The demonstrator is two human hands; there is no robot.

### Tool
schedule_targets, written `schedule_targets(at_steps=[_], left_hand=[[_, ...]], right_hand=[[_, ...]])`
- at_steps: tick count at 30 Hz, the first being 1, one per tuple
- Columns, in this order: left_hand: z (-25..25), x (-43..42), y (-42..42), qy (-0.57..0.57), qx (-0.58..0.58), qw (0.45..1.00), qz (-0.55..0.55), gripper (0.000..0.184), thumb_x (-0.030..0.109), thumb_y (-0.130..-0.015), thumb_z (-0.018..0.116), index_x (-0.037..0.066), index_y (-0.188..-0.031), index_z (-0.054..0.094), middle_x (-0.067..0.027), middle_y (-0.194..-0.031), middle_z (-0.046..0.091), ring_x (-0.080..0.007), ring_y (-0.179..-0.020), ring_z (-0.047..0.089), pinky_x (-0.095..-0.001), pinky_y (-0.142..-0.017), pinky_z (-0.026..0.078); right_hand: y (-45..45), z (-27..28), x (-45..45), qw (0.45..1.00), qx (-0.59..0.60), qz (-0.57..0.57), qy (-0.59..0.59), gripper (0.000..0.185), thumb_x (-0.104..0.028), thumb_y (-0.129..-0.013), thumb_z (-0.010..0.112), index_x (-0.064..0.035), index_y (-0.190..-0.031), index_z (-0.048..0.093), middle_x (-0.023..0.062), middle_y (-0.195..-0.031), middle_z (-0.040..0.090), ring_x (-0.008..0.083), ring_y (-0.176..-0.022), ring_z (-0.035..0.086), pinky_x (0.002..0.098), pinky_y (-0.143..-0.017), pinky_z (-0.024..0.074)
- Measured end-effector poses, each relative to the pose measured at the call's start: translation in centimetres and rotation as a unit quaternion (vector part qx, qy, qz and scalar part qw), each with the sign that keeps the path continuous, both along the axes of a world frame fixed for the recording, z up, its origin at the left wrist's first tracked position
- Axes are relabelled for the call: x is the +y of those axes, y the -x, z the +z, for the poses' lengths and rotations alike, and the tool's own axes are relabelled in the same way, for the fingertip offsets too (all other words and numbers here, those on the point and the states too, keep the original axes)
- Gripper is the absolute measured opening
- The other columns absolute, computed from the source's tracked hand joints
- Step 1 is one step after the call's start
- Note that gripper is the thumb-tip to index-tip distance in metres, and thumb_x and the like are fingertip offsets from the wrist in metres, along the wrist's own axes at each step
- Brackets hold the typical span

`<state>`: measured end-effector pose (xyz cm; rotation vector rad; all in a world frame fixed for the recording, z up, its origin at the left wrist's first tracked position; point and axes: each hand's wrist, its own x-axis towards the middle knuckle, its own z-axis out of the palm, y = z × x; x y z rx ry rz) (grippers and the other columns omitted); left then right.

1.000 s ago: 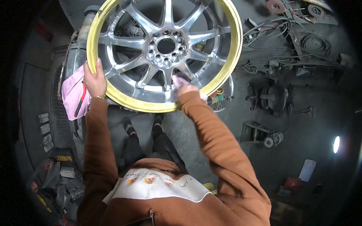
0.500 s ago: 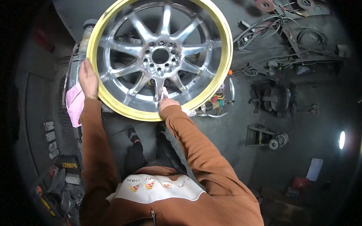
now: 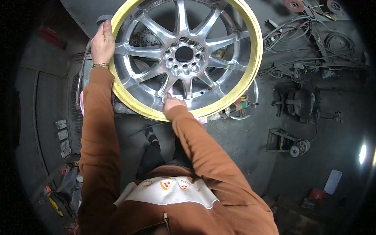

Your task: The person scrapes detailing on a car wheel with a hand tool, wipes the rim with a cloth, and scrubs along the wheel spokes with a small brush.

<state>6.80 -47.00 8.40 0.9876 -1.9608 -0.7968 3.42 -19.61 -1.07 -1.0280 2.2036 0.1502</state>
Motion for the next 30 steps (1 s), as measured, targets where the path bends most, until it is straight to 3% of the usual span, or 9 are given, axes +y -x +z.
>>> schedule_targets(at_steps=[5,9,15,17,19,22,24,29,30], left_hand=[[0.0,-0.2,-0.1,0.0,-0.006,1.0,-0.01,0.054,0.056,-0.094,0.033,0.014,-0.112,0.063,-0.0233,-0.096,0.064,-0.0448,-0.095,0.058,-0.047,-0.081,0.046],[-1.1,-1.0,0.2,0.035,0.001,0.999,0.007,0.059,0.057,-0.095,0.032,0.01,-0.111,0.062,-0.0224,-0.096,0.065,-0.0414,-0.097,0.06,-0.0419,-0.082,0.047],[-1.2,-1.2,0.0,0.038,-0.011,0.999,0.002,0.06,0.059,-0.094,0.032,0.011,-0.114,0.061,-0.0234,-0.101,0.064,-0.0413,-0.101,0.058,-0.0417,-0.085,0.046],[0.1,-0.1,-0.2,0.062,0.038,0.997,-0.02,0.032,0.026,-0.096,0.045,0.0,-0.104,0.062,-0.0198,-0.094,0.066,-0.0327,-0.088,0.064,-0.0381,-0.078,0.048],[-2.4,-2.0,0.8,0.091,0.036,0.995,-0.008,0.037,0.029,-0.097,0.04,0.001,-0.103,0.063,-0.0214,-0.091,0.066,-0.035,-0.088,0.064,-0.038,-0.078,0.048],[-6.5,-5.4,2.0,-0.096,0.173,0.977,0.085,0.037,0.03,-0.097,0.04,0.002,-0.106,0.063,-0.0216,-0.094,0.065,-0.0359,-0.09,0.063,-0.039,-0.078,0.048],[0.1,0.0,-0.5,0.085,0.025,0.996,-0.013,0.037,0.03,-0.097,0.04,0.002,-0.107,0.063,-0.0207,-0.094,0.066,-0.0347,-0.09,0.064,-0.0389,-0.078,0.048],[-0.5,-0.7,0.0,0.112,-0.01,0.994,0.007,0.036,0.028,-0.097,0.041,0.001,-0.107,0.063,-0.0206,-0.095,0.066,-0.0342,-0.091,0.064,-0.0391,-0.079,0.048],[-0.6,-0.7,0.0,0.102,0.028,0.994,-0.009,0.035,0.027,-0.096,0.042,0.001,-0.107,0.063,-0.021,-0.095,0.066,-0.0348,-0.091,0.064,-0.0394,-0.079,0.048]], right_hand=[[1.5,-1.0,2.5,0.993,0.053,-0.079,-0.075,0.038,-0.015,-0.092,0.036,-0.0024,-0.124,0.051,0.0171,-0.114,0.063,0.03,-0.103,0.063,0.0412,-0.087,0.0496],[1.2,-3.0,2.1,0.997,0.031,-0.049,0.058,0.035,-0.018,-0.088,0.043,-0.0075,-0.117,0.057,0.0184,-0.108,0.064,0.0329,-0.102,0.061,0.0404,-0.09,0.0475],[1.7,-0.6,2.3,0.991,0.09,-0.008,-0.097,0.037,-0.018,-0.089,0.043,-0.005,-0.121,0.055,0.0146,-0.111,0.065,0.0282,-0.102,0.063,0.0388,-0.087,0.0502],[1.8,-2.8,2.4,0.992,0.12,0.012,-0.034,0.035,-0.017,-0.088,0.044,-0.0039,-0.116,0.059,0.0156,-0.112,0.064,0.0279,-0.102,0.063,0.0382,-0.087,0.0501],[0.2,0.3,-1.1,0.999,0.024,-0.006,-0.022,0.032,-0.017,-0.087,0.044,-0.0029,-0.11,0.062,0.0171,-0.111,0.064,0.028,-0.102,0.063,0.0375,-0.087,0.05],[0.1,-1.6,0.9,0.998,0.061,0.024,-0.018,0.031,-0.018,-0.085,0.046,-0.0052,-0.104,0.066,0.0171,-0.106,0.065,0.0291,-0.099,0.064,0.0381,-0.087,0.0494],[1.1,0.6,2.8,0.996,0.067,0.044,-0.05,0.03,-0.02,-0.083,0.049,-0.0081,-0.104,0.067,0.0139,-0.102,0.068,0.0278,-0.097,0.065,0.0388,-0.087,0.0492],[0.2,-2.4,1.2,1.0,0.002,0.027,0.016,0.031,-0.019,-0.083,0.05,-0.0027,-0.106,0.064,0.0168,-0.106,0.066,0.0309,-0.099,0.064,0.0397,-0.086,0.0494],[-1.1,1.5,-0.5,1.0,0.012,-0.004,0.003,0.029,-0.019,-0.085,0.048,-0.0052,-0.104,0.064,0.0171,-0.106,0.066,0.0306,-0.099,0.064,0.0407,-0.087,0.0491]])
